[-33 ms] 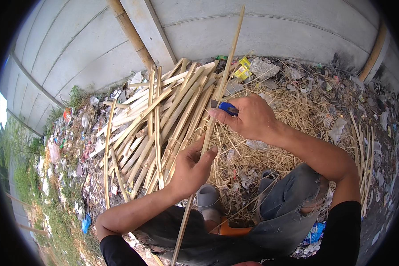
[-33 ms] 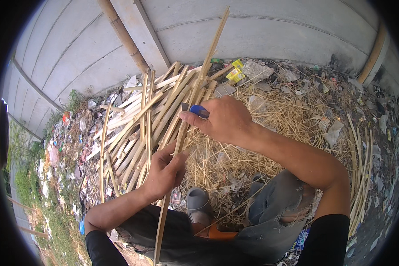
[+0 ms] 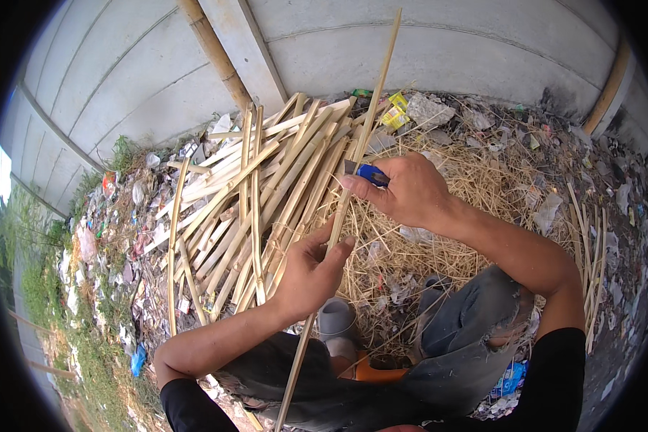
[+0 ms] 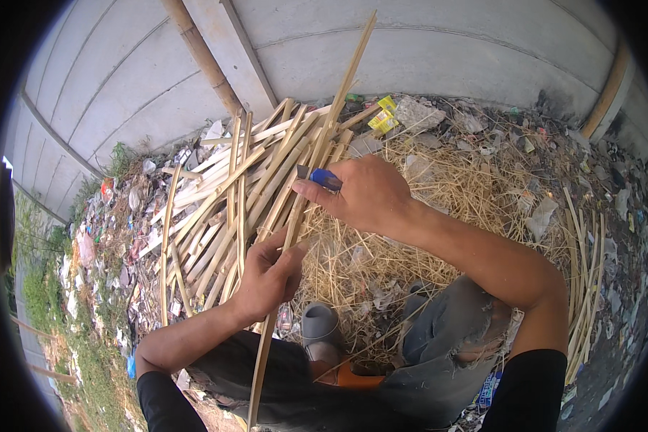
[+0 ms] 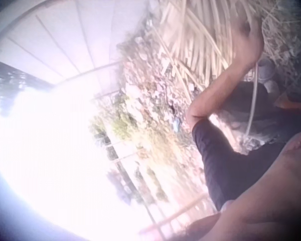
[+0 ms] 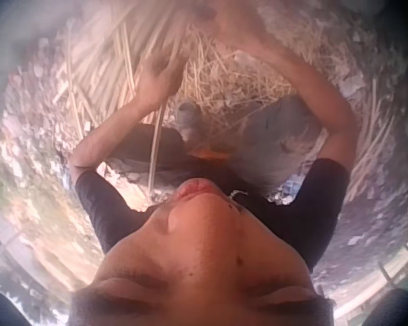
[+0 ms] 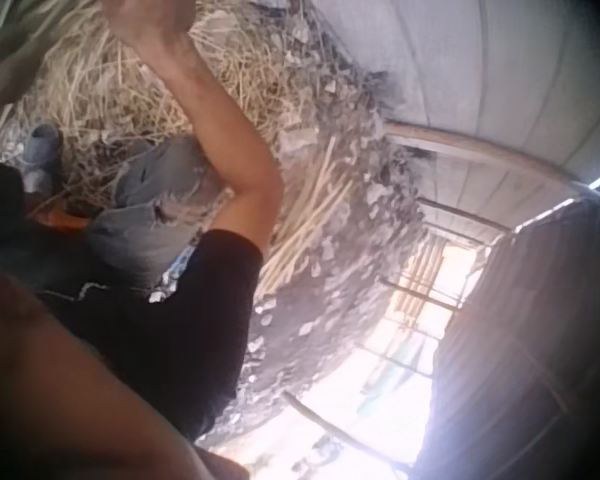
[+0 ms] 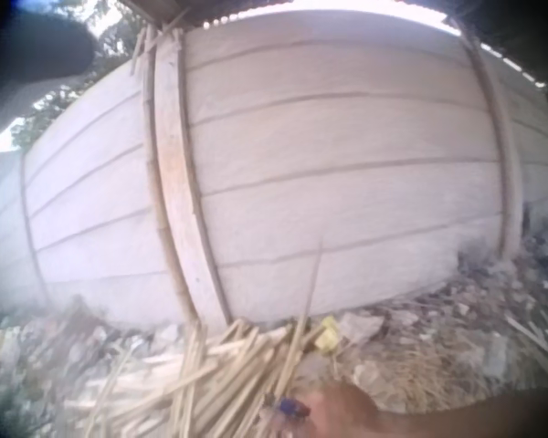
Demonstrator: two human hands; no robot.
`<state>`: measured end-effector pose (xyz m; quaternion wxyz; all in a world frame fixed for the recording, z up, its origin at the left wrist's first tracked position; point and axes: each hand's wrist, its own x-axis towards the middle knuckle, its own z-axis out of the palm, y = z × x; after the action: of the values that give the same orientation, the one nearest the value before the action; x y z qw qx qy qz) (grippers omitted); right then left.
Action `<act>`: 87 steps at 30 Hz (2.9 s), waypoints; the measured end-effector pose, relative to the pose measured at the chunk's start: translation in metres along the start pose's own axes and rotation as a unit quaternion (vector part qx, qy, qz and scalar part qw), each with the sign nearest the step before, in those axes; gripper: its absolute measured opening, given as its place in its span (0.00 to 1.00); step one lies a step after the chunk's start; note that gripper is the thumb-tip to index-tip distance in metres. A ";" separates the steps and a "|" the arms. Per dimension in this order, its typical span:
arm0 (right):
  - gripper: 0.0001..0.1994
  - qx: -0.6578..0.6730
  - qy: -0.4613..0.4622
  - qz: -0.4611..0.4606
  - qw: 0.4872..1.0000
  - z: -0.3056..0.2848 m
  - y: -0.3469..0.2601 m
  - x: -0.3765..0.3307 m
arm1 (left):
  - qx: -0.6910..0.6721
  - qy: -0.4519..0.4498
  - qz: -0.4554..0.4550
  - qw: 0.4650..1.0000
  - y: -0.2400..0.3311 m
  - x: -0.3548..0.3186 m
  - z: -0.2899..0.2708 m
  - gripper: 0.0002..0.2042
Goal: The person sits on the ground and uses a utility knife to split long bamboo strips into thinner slats. They hold the bamboo with one hand and carefully shave along its length with the other, discarding the resulting thin strips onto a pile of straw and debris.
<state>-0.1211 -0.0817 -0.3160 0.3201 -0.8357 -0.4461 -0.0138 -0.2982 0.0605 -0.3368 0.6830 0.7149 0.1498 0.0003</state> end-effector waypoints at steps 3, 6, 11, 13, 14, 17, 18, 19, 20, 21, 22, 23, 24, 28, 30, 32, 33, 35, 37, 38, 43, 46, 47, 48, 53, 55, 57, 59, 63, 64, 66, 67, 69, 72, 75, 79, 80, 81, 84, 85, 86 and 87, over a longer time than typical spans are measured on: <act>0.38 -0.026 0.010 -0.029 0.999 0.000 0.003 -0.007 | -0.009 -0.015 0.015 1.000 -0.001 0.002 0.000 0.13; 0.39 -0.040 -0.005 -0.038 0.998 -0.012 -0.001 -0.012 | -0.006 -0.023 0.055 0.998 -0.003 0.003 0.002 0.13; 0.41 -0.048 -0.021 0.003 0.999 -0.020 0.000 -0.019 | 0.009 -0.024 0.054 0.998 -0.004 0.006 0.009 0.17; 0.41 -0.050 -0.039 0.030 0.998 -0.022 0.006 -0.024 | 0.014 -0.018 0.063 0.998 -0.008 0.011 0.017 0.19; 0.41 -0.051 -0.048 0.043 0.997 -0.021 0.010 -0.025 | 0.032 -0.011 0.066 0.997 -0.011 0.013 0.018 0.20; 0.39 -0.073 -0.023 0.028 0.997 -0.013 0.023 -0.029 | 0.083 -0.002 0.028 0.996 -0.013 0.023 0.021 0.23; 0.36 -0.074 -0.050 0.058 0.994 -0.013 0.011 -0.029 | 0.092 0.009 0.014 0.996 -0.020 0.029 0.015 0.26; 0.35 -0.064 -0.026 0.020 0.997 -0.007 0.007 -0.031 | 0.099 0.014 0.003 0.995 -0.024 0.035 0.015 0.29; 0.34 -0.054 -0.003 -0.017 0.998 0.000 0.005 -0.034 | 0.082 0.016 0.014 0.996 -0.028 0.040 0.017 0.28; 0.33 -0.037 0.026 -0.051 0.998 0.006 0.003 -0.035 | 0.075 -0.002 -0.001 0.997 -0.028 0.043 0.017 0.27; 0.31 -0.031 0.002 -0.035 0.999 0.009 0.005 -0.033 | 0.067 -0.020 -0.015 0.997 -0.027 0.046 0.018 0.27; 0.32 -0.027 0.010 -0.038 0.999 0.003 0.008 -0.030 | 0.060 -0.038 -0.030 0.997 -0.026 0.050 0.020 0.26; 0.32 -0.014 0.018 -0.042 0.999 -0.002 0.012 -0.023 | 0.082 -0.029 -0.066 0.994 -0.017 0.050 0.022 0.24; 0.29 0.039 0.113 -0.015 0.993 -0.018 0.035 -0.013 | 0.082 -0.032 -0.006 0.996 -0.009 0.060 0.031 0.29; 0.27 0.058 0.145 -0.017 0.988 -0.024 0.045 -0.010 | 0.064 -0.028 0.024 0.997 -0.018 0.066 0.035 0.23; 0.27 0.061 0.063 0.015 0.996 -0.031 0.048 -0.009 | 0.065 -0.020 0.032 0.997 -0.024 0.066 0.033 0.21; 0.27 0.059 0.020 0.034 0.998 -0.034 0.051 -0.011 | 0.069 -0.019 0.026 0.997 -0.022 0.065 0.036 0.21; 0.26 0.096 -0.022 0.031 0.995 -0.029 0.056 -0.014 | 0.069 -0.022 0.016 0.997 -0.025 0.066 0.039 0.22; 0.25 0.130 -0.064 0.022 0.989 -0.028 0.057 -0.015 | 0.062 -0.025 0.008 0.998 -0.025 0.068 0.036 0.23; 0.23 0.124 -0.066 -0.009 0.990 -0.027 0.063 -0.015 | 0.060 -0.041 -0.009 0.997 -0.025 0.067 0.035 0.24; 0.23 0.214 -0.214 -0.018 0.953 -0.046 0.035 -0.026 | -0.030 -0.036 -0.055 0.997 -0.029 0.077 0.017 0.16; 0.22 0.128 -0.166 0.013 0.978 -0.045 0.027 -0.025 | -0.112 -0.035 -0.135 0.984 -0.022 0.079 -0.007 0.11; 0.23 0.095 -0.124 0.025 0.987 -0.044 0.027 -0.023 | -0.148 -0.037 -0.160 0.975 -0.020 0.077 -0.012 0.12; 0.25 0.088 -0.083 0.056 0.991 -0.047 0.034 -0.027 | -0.162 -0.067 -0.161 0.971 -0.015 0.074 -0.012 0.14; 0.27 0.073 -0.002 0.080 0.994 -0.039 0.064 -0.030 | -0.202 -0.229 -0.171 0.937 -0.010 0.055 -0.009 0.25; 0.26 0.075 -0.030 0.068 0.994 -0.042 0.062 -0.031 | -0.209 -0.256 -0.174 0.928 -0.008 0.052 -0.005 0.30; 0.26 0.001 -0.031 0.101 0.994 -0.040 0.069 -0.025 | -0.215 -0.272 -0.173 0.922 -0.007 0.052 -0.003 0.30; 0.27 -0.023 0.003 0.122 0.992 -0.038 0.078 -0.022 | -0.212 -0.280 -0.178 0.919 -0.003 0.051 0.000 0.30; 0.28 0.011 0.072 0.125 0.989 -0.041 0.075 -0.023 | -0.210 -0.283 -0.178 0.919 0.005 0.051 0.004 0.31; 0.28 0.019 0.072 0.125 0.989 -0.038 0.070 -0.027 | -0.210 -0.287 -0.179 0.917 0.004 0.050 0.004 0.31; 0.28 0.023 0.042 0.097 0.994 -0.039 0.061 -0.033 | -0.207 -0.296 -0.182 0.915 0.003 0.048 0.002 0.30; 0.28 0.027 0.029 0.083 0.996 -0.040 0.057 -0.035 | -0.204 -0.290 -0.181 0.917 0.005 0.047 0.001 0.30; 0.28 0.027 0.006 0.063 0.998 -0.035 0.050 -0.032 | -0.200 -0.279 -0.182 0.921 0.007 0.046 0.000 0.30; 0.28 0.041 -0.026 0.074 0.996 -0.029 0.035 -0.028 | -0.194 -0.254 -0.180 0.930 0.011 0.053 0.000 0.29; 0.30 0.053 0.006 0.042 0.998 -0.021 0.033 -0.029 | -0.194 -0.249 -0.169 0.934 0.010 0.051 -0.003 0.28; 0.31 0.037 -0.004 0.015 0.999 -0.008 0.035 -0.032 | -0.177 -0.237 -0.171 0.940 0.006 0.043 -0.008 0.27; 0.31 0.027 -0.016 0.026 0.999 -0.009 0.035 -0.032 | -0.181 -0.231 -0.172 0.940 0.005 0.042 -0.008 0.26; 0.32 0.018 -0.030 0.037 0.999 -0.011 0.030 -0.032 | -0.173 -0.222 -0.171 0.944 0.005 0.041 -0.008 0.26; 0.32 0.003 -0.051 0.061 0.997 -0.010 0.024 -0.029 | -0.152 -0.203 -0.166 0.953 0.006 0.037 -0.009 0.26; 0.32 -0.002 -0.053 0.068 0.996 -0.010 0.023 -0.028 | -0.149 -0.201 -0.163 0.954 0.005 0.037 -0.009 0.26; 0.32 0.013 -0.050 0.062 0.997 -0.008 0.025 -0.027 | -0.146 -0.199 -0.160 0.956 0.004 0.037 -0.009 0.26; 0.32 0.029 -0.046 0.056 0.997 -0.006 0.028 -0.025 | -0.144 -0.196 -0.161 0.956 0.003 0.037 -0.009 0.26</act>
<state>-0.1136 -0.1143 -0.3338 0.3232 -0.8497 -0.4128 0.0556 -0.2639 0.0773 -0.3409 0.7857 0.5614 0.1240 -0.2284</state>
